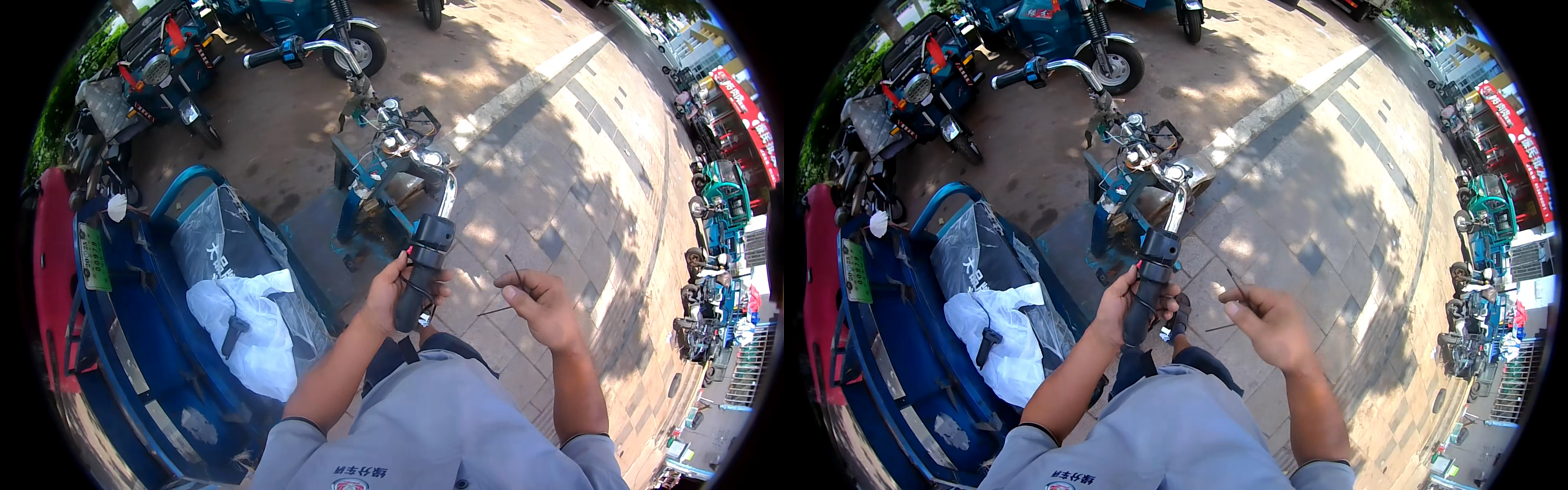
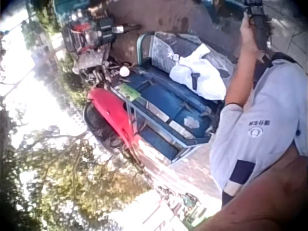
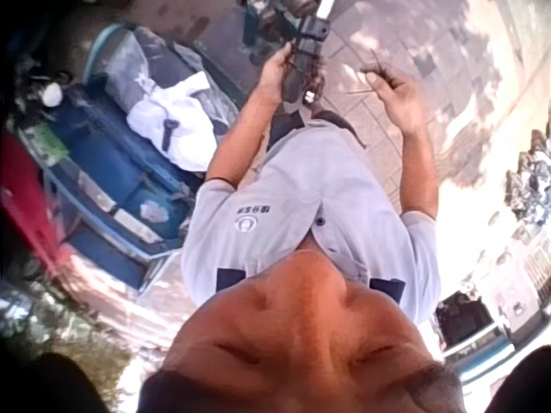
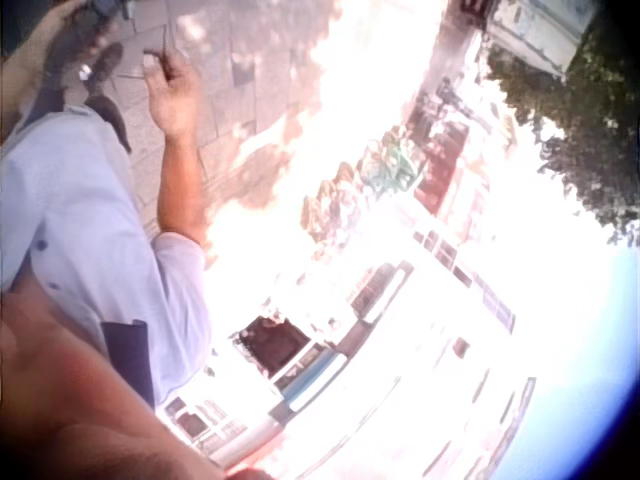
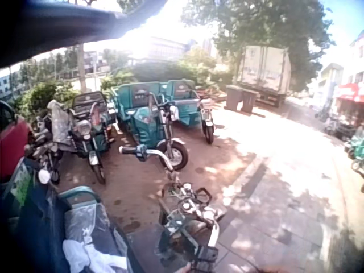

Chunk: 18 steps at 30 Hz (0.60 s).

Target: The person works on the handlebar of a blue electric tricycle, manipulating wires and components with their hands. They then retrieve a spray can, remove the cap, and apply the spray to the handlebar area. Finally, they use a small white cloth to wipe the handlebar and surrounding parts.

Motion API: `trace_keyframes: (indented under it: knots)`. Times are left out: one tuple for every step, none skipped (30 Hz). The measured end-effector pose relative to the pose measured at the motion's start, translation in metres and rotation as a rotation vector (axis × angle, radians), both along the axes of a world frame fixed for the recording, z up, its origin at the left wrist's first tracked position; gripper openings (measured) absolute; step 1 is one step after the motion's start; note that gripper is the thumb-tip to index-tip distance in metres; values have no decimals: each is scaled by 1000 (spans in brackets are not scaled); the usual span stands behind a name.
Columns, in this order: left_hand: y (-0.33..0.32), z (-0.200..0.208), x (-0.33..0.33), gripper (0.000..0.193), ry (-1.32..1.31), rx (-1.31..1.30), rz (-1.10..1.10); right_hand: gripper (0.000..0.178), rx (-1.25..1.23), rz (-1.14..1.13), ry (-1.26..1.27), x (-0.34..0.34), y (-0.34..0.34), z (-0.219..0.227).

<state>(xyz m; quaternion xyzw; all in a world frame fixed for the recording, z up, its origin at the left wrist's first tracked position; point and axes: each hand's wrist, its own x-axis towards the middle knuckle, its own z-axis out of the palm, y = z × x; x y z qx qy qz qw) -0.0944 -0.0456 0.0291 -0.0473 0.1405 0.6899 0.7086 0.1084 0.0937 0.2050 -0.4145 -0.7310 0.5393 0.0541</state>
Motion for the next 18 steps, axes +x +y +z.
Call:
trace_keyframes:
  knots:
    - [-1,-1,0,62,40,-29,-43,30,16,74,-25,1,-6,-5]
    - [-3,-2,-2,61,84,-58,-85,34,31,148,-47,0,-12,-12]
    - [-5,-2,-3,61,125,-90,-126,38,44,223,-73,-2,-21,-18]
    - [-8,-2,-4,59,185,-128,-131,43,84,296,-89,-5,-30,-23]
    - [-11,-1,-6,57,246,-169,-134,47,123,371,-105,-11,-41,-28]
    - [-14,1,-8,55,309,-209,-140,52,162,441,-118,-15,-49,-32]
    - [-19,2,-9,53,405,-223,-78,52,157,479,-140,-19,-55,-36]
    - [-27,4,-9,51,500,-238,-12,53,152,519,-161,-22,-60,-40]
    - [-35,7,-10,50,596,-253,55,53,147,560,-182,-26,-65,-42]
    - [-42,10,-11,49,714,-244,100,47,171,585,-119,-29,-69,-41]
    - [-50,18,-12,48,829,-236,148,45,194,592,-73,-30,-73,-44]
    - [-55,26,-11,47,938,-224,197,43,219,598,-33,-30,-76,-48]
    - [-60,36,-12,46,1161,-125,252,42,244,603,7,-30,-79,-50]
    - [-64,48,-15,45,1384,-24,311,39,216,639,18,-33,-81,-47]
    - [-66,59,-18,44,1603,84,372,37,191,674,25,-39,-82,-42]
    - [-63,69,-19,36,1734,168,399,35,165,708,33,-42,-83,-38]
    - [-63,70,-20,35,1819,198,354,33,178,754,2,-43,-84,-36]
    - [-63,71,-21,34,1902,229,306,31,190,799,-30,-42,-83,-33]
